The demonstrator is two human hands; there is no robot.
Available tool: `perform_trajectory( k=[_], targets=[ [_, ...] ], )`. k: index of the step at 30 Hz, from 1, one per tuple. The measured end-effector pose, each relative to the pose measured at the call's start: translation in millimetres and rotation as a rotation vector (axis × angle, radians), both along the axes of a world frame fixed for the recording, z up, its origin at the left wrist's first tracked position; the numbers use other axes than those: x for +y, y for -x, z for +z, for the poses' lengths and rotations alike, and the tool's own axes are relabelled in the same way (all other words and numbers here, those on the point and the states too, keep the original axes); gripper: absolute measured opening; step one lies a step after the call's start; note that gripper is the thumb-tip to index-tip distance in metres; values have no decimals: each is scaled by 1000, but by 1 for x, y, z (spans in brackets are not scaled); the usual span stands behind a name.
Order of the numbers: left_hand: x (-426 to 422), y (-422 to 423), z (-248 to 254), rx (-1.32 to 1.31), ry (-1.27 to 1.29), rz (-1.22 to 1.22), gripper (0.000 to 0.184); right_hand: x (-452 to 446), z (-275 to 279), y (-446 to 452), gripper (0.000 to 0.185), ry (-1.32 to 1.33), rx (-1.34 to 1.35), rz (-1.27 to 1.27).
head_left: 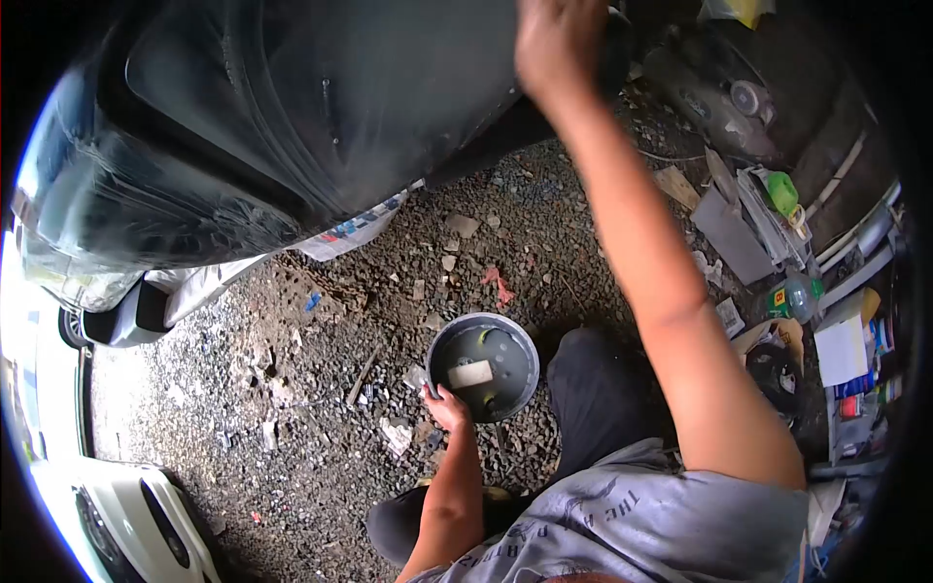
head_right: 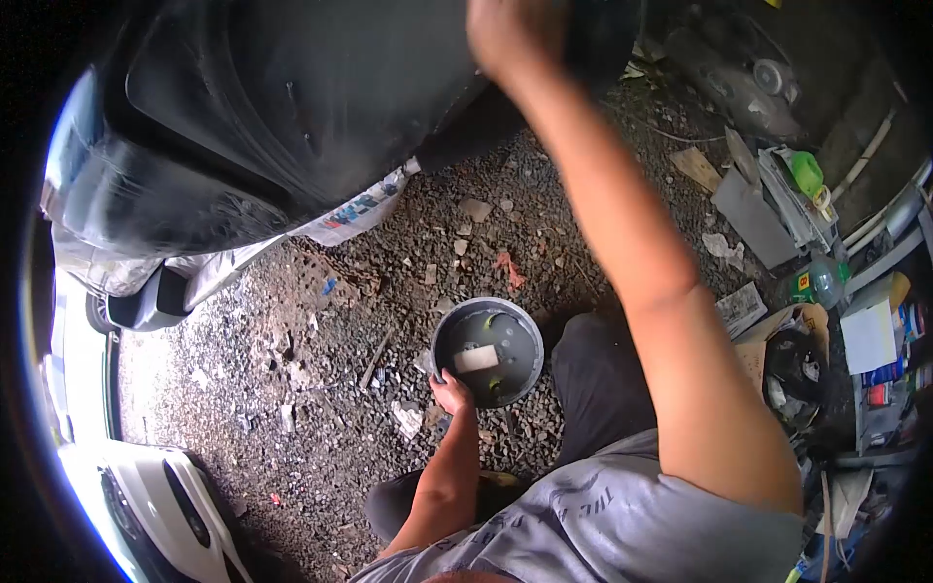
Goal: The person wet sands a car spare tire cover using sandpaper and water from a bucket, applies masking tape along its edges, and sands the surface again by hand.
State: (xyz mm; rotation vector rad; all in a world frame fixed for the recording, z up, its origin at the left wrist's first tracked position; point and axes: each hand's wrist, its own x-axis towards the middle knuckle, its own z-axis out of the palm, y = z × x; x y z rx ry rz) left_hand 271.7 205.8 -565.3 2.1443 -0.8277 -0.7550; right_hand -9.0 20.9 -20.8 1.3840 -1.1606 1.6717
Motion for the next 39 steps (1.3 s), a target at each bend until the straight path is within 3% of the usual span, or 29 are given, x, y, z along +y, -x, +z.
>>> perform_trajectory(
  k=[1, 2, 4, 6, 8, 12, 16, 17, 19, 22, 24, 26, 28, 30, 31, 32, 33, 35, 37, 39],
  targets=[
    [1, 1, 0, -8, 15, -10, 56, -5, 35, 17, 83, -16, -181, 29],
    [0, -1, -1, -18, 33, -19, 58, -3, 62, 27, 81, 32, -193, 118],
    [-1, -2, -4, -6, 30, -18, 58, -4, 63, 24, 83, -17, -303, 113],
    [0, -2, -6, -22, 30, -19, 58, -4, 21, -11, 83, -22, -424, 80],
    [-5, -1, -5, 7, -6, -17, 55, -11, -54, -36, 82, -19, -215, 80],
    [-3, -7, -12, -40, -66, -21, 50, -25, -161, -115, 88, -30, -388, 388],
    [-3, -6, -9, -7, -43, -12, 50, -15, -97, -54, 81, -91, -423, 314],
    [-1, -7, -12, -28, -21, -23, 51, -11, -59, -23, 75, 23, -415, 479],
    [-3, -6, -16, -45, 22, -38, 51, -7, -19, 34, 71, -373, -216, 325],
    [-3, -4, -14, -97, -16, -18, 51, -8, 8, 22, 82, -50, -489, 324],
    [-6, -1, -5, -77, -33, -24, 51, -16, -53, -14, 70, 76, -425, 340],
    [-3, -4, -9, -86, -18, -21, 51, -20, -117, -70, 81, -27, -602, 582],
    [-2, -5, -10, -88, -27, -18, 51, -22, -150, -90, 86, -35, -525, 751],
    [-1, -4, -10, -81, -40, -18, 52, -16, -116, -68, 84, -67, -624, 667],
    [-1, -4, -9, -78, -62, -15, 52, -14, -90, -48, 81, -91, -638, 509],
    [-1, -7, -17, -83, -9, -23, 53, -12, -60, -23, 78, -38, -558, 429],
    [-2, -6, -15, -78, 3, -30, 57, -26, -38, 11, 58, 18, -219, 25],
    [-2, -11, -26, -38, 26, -50, 61, -4, 40, 36, 82, -153, -458, 242],
    [-1, -10, -27, -63, 13, -45, 56, -1, 43, 33, 54, -79, -283, 237],
    [-4, -15, -34, -70, 34, -53, 52, -11, 22, 17, 51, 170, -9, -112]
  ],
)
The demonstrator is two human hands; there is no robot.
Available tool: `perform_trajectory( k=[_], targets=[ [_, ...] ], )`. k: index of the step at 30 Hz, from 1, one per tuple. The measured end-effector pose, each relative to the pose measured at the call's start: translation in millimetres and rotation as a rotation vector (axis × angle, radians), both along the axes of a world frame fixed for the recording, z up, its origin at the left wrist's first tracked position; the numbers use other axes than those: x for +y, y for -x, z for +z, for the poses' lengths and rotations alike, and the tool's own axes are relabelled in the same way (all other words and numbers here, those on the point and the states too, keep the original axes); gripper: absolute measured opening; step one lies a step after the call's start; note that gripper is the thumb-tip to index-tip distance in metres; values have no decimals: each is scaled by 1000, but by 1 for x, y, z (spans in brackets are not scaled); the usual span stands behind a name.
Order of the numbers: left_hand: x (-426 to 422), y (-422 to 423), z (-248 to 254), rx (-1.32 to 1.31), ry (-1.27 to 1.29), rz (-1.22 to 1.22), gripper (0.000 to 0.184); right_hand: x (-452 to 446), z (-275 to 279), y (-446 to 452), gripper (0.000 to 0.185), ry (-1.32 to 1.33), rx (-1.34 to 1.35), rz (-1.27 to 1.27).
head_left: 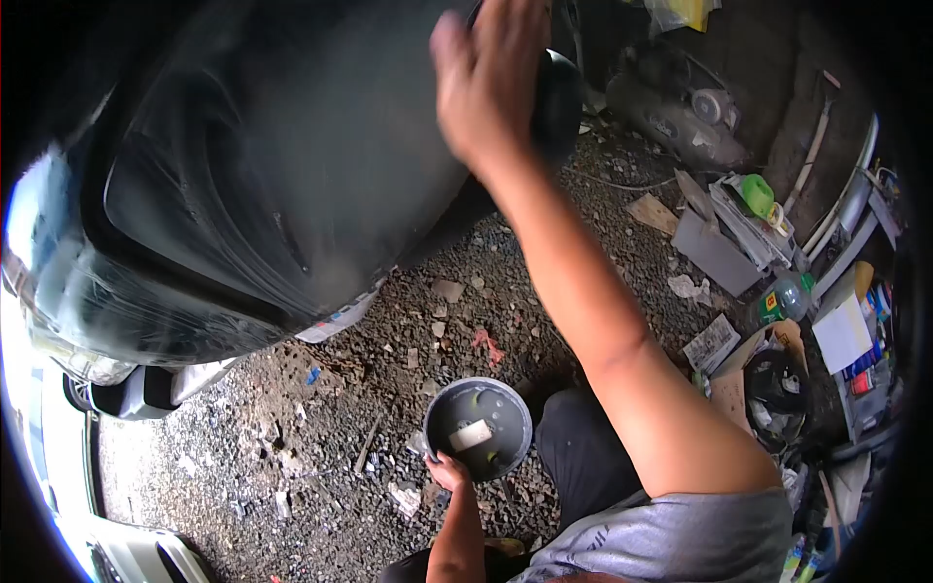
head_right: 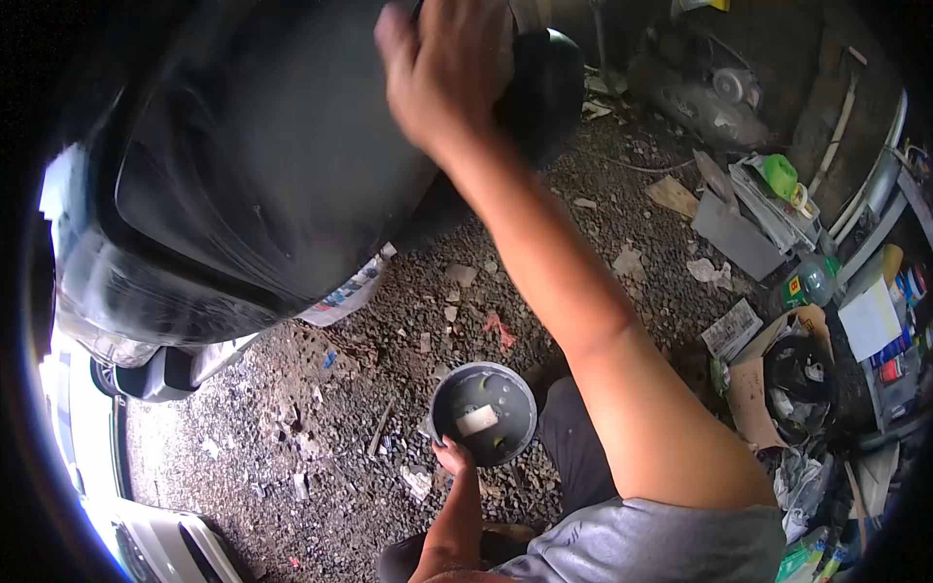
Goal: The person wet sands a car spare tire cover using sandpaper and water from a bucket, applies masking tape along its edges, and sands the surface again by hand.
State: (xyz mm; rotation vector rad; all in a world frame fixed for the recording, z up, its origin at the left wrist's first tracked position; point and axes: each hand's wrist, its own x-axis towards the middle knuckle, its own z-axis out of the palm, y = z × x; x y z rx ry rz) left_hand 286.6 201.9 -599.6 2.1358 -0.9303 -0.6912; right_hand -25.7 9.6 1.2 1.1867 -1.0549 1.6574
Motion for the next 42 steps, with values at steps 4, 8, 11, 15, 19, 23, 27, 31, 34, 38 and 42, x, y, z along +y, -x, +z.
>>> perform_trajectory(
  k=[4, 8, 11, 15, 19, 23, 27, 31, 34, 38, 42],
  targets=[
    [3, 9, 21, 24, -31, 36, 50, 12, -118, -31, 76, -424, 492, 53],
    [2, 13, 36, 39, -79, 32, 51, 16, -15, 16, 72, -221, 466, -209],
    [-1, 7, 20, 51, -77, 42, 49, 10, 79, 20, 77, -231, 32, 165],
    [0, 7, 22, 70, -46, 22, 47, 21, 32, -46, 54, -191, 233, -138],
    [0, 5, 13, 54, -1, 8, 47, 15, -13, -29, 75, -322, 723, -65],
    [1, 7, 6, 31, 14, 23, 47, 39, 85, 3, 72, -439, 4, 134],
    [-1, 6, 22, 62, -1, 27, 50, 13, 74, -33, 70, -168, 71, -50],
    [2, 9, 13, 35, 43, 34, 54, 6, -32, -84, 83, -301, 779, 75],
    [1, 7, 14, 78, 47, 41, 53, 10, 40, -27, 71, -127, 602, -113],
    [1, 6, 6, 82, 116, 19, 51, 25, 123, -17, 72, -342, -208, 25],
    [1, 7, 5, 91, 112, 42, 51, 5, 68, -92, 66, -39, 228, -60]
  ],
)
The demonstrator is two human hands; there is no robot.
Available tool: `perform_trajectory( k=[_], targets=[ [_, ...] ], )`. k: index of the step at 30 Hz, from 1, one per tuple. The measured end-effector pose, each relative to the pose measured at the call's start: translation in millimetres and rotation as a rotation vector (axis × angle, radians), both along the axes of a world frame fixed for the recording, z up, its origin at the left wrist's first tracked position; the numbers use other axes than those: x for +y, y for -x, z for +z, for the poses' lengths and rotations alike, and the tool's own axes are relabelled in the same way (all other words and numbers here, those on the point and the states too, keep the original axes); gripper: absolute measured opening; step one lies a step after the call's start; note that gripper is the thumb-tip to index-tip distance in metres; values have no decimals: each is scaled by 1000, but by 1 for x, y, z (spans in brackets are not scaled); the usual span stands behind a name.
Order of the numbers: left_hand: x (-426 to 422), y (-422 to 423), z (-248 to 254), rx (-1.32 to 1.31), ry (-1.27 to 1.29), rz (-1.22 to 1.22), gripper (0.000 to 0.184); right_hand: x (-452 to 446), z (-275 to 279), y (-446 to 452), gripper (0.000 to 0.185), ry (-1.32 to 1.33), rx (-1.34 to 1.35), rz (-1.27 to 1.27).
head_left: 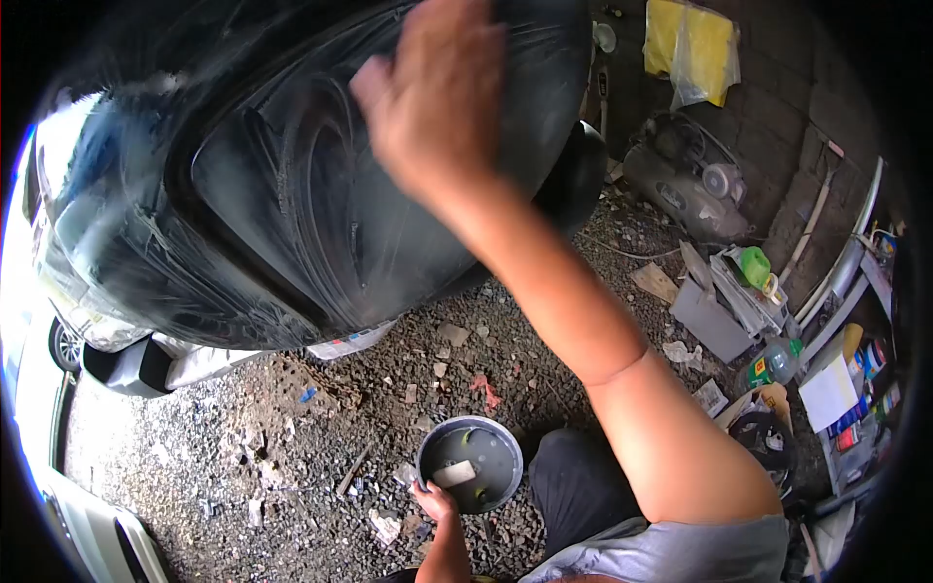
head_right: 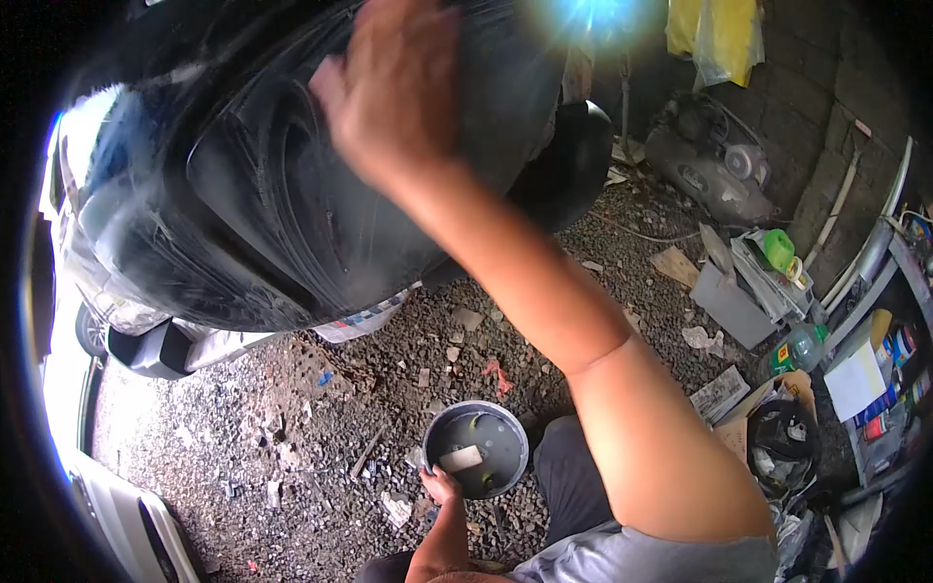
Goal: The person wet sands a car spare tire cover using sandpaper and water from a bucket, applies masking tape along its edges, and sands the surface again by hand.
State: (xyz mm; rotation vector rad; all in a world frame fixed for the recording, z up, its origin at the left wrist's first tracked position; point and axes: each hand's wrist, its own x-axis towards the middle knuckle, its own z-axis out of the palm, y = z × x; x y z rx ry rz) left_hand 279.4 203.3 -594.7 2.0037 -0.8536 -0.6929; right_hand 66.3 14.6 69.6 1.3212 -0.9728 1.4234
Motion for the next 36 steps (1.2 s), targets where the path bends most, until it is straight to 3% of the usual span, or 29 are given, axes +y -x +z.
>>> perform_trajectory(
  k=[3, 5, 7, 9, 10, 11, 12, 14, 16, 17, 19, 20, 22, 23, 25, 29, 32, 35, 36],
  targets=[
    [-1, -3, -2, -9, -27, -13, 51, 2, -37, -12, 72, -81, 437, 154],
    [-2, -4, -6, -29, -22, -15, 51, 16, -4, 35, 55, 37, 354, -134],
    [-2, -1, -5, -25, -5, -17, 51, 24, 33, 70, 73, -315, -116, 96],
    [1, -1, 2, -11, 9, -16, 51, 23, 57, 73, 74, -206, -308, -75],
    [0, 0, 4, -32, 3, -8, 50, 27, 52, 55, 74, -439, -590, 393],
    [-1, 0, 3, -28, 10, -10, 50, 24, 44, 37, 75, -370, -421, 127],
    [0, -1, 0, -26, 14, -10, 50, 5, 26, 22, 76, -137, -144, -162],
    [0, 1, 0, -17, 13, -6, 50, 14, -5, -16, 77, -208, 264, 184],
    [0, -1, 5, -7, -6, -9, 50, -9, -10, 7, 81, -34, 502, -178],
    [0, -4, 1, -18, -1, -15, 50, 11, -5, 21, 83, -276, 458, 180],
    [-3, -6, -12, -22, 15, -18, 50, 13, 9, 63, 83, -196, 383, -65],
    [-2, -5, -10, -7, 4, -10, 50, 20, 18, 75, 79, -225, 223, -144],
    [0, -1, -4, -22, 6, -10, 51, 12, 26, 90, 67, -179, -51, -81],
    [0, -4, -3, -36, 9, -10, 51, 13, 24, 87, 61, -48, 4, -257],
    [0, -5, -1, -17, -24, -8, 52, 16, 26, 68, 54, -69, 69, -93],
    [-3, -6, 6, -15, -120, -40, 54, 25, 39, 6, 37, 25, 609, 273],
    [2, -3, 16, -20, -171, -61, 54, 28, 51, -14, 33, 0, 779, 383],
    [-1, -3, 14, -64, -114, -44, 55, 43, 67, 21, 31, -80, 828, 289],
    [-1, -2, 20, -59, -123, -41, 55, 37, 73, 43, 30, 50, 804, 206]
  ],
)
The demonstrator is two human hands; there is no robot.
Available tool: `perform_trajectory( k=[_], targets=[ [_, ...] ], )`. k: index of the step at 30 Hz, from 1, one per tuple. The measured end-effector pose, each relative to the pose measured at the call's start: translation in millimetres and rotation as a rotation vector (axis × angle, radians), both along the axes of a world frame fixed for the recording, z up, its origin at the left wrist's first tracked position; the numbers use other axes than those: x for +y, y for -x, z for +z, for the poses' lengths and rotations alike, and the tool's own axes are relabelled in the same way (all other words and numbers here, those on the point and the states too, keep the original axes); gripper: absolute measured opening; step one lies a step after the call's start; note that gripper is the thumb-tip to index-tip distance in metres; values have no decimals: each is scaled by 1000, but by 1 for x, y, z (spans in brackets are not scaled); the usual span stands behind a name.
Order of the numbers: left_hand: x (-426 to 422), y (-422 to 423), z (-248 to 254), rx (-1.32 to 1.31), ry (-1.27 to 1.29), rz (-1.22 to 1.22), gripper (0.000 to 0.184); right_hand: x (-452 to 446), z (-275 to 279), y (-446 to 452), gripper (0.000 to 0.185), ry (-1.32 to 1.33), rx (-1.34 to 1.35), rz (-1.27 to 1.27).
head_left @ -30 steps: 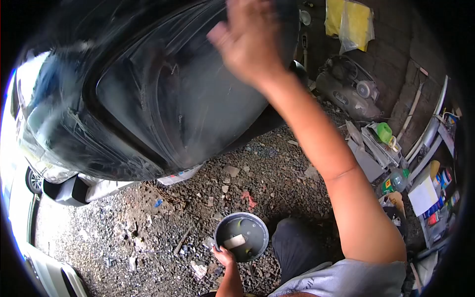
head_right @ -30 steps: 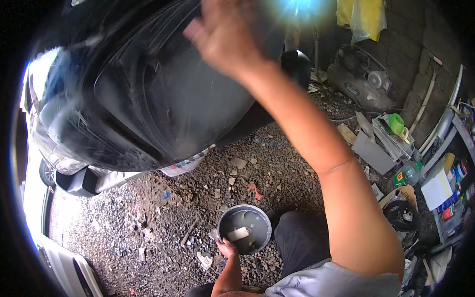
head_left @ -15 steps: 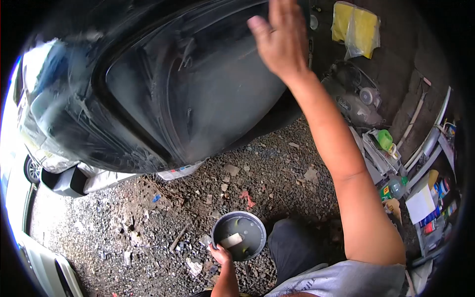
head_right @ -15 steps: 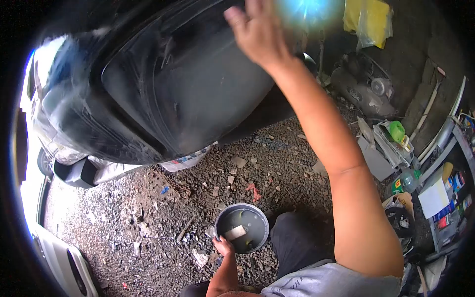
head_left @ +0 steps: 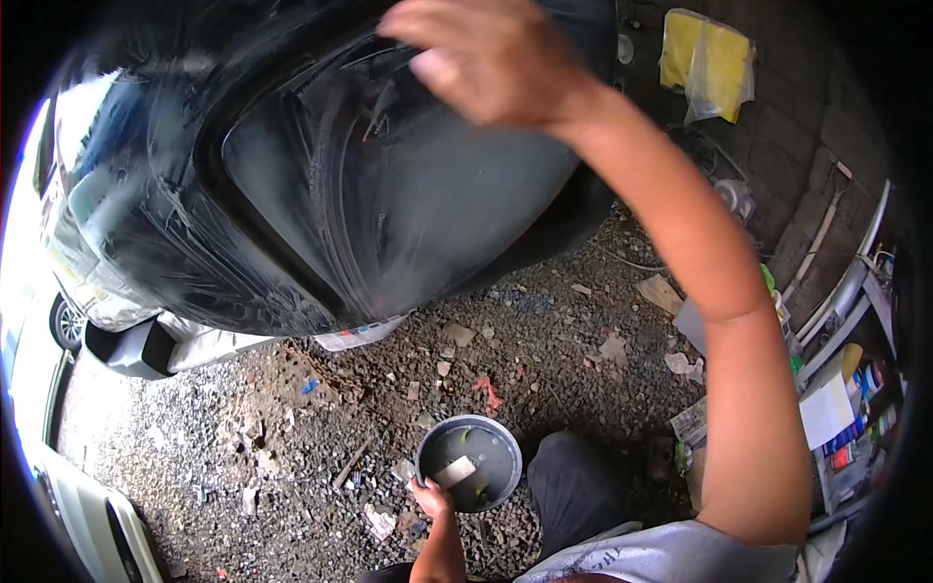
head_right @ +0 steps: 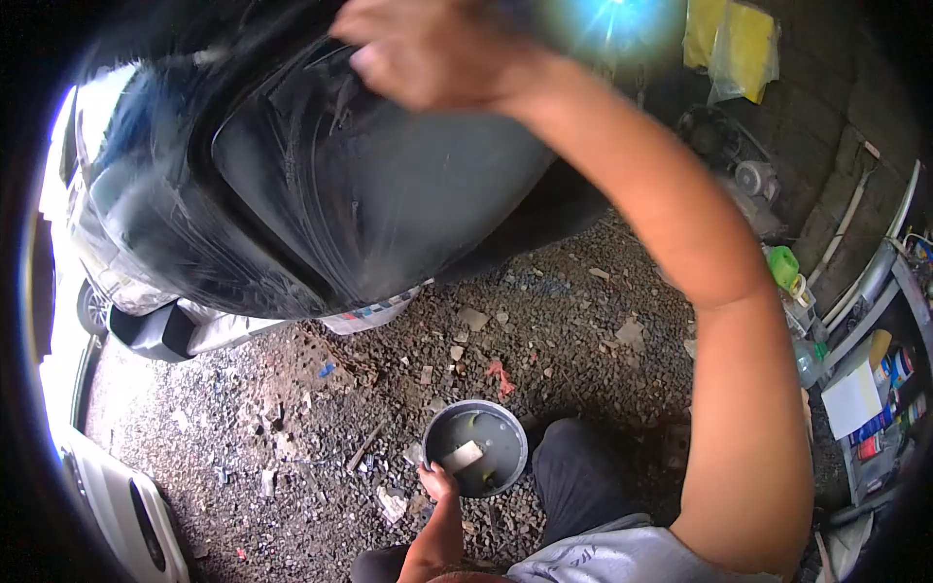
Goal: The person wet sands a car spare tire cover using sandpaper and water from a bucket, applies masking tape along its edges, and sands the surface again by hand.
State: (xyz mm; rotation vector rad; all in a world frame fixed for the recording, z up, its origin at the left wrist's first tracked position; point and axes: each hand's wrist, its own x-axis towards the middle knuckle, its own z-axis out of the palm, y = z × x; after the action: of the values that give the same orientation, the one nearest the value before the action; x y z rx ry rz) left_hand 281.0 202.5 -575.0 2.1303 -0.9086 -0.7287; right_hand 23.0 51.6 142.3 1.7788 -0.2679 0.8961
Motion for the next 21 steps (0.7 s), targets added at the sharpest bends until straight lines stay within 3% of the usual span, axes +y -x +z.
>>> perform_trajectory(
  k=[4, 7, 9, 11, 13, 15, 19, 21],
  targets=[
    [-1, 2, 3, 6, -1, -7, 55, 29, 20, 88, 31, -73, -161, -163],
    [0, 1, -10, -23, 19, -6, 54, 22, 11, 76, 31, -105, -278, -96],
    [0, 0, -11, -21, 17, 0, 54, 17, -1, 28, 30, -51, -173, -50],
    [1, -2, -2, 30, -23, 9, 53, -11, -13, -26, 30, -46, -130, 177],
    [1, 1, 3, 23, -30, 5, 53, -27, -29, -79, 33, -41, -76, 109],
    [2, 0, 1, -22, -23, -15, 54, -37, -43, -128, 22, 11, -82, 225],
    [2, 3, 5, 14, -41, 35, 53, -30, -30, -82, 37, -160, 109, 123],
    [-1, -1, -11, -8, -3, 24, 53, -23, -18, -36, 41, -54, 107, 150]
  ],
)
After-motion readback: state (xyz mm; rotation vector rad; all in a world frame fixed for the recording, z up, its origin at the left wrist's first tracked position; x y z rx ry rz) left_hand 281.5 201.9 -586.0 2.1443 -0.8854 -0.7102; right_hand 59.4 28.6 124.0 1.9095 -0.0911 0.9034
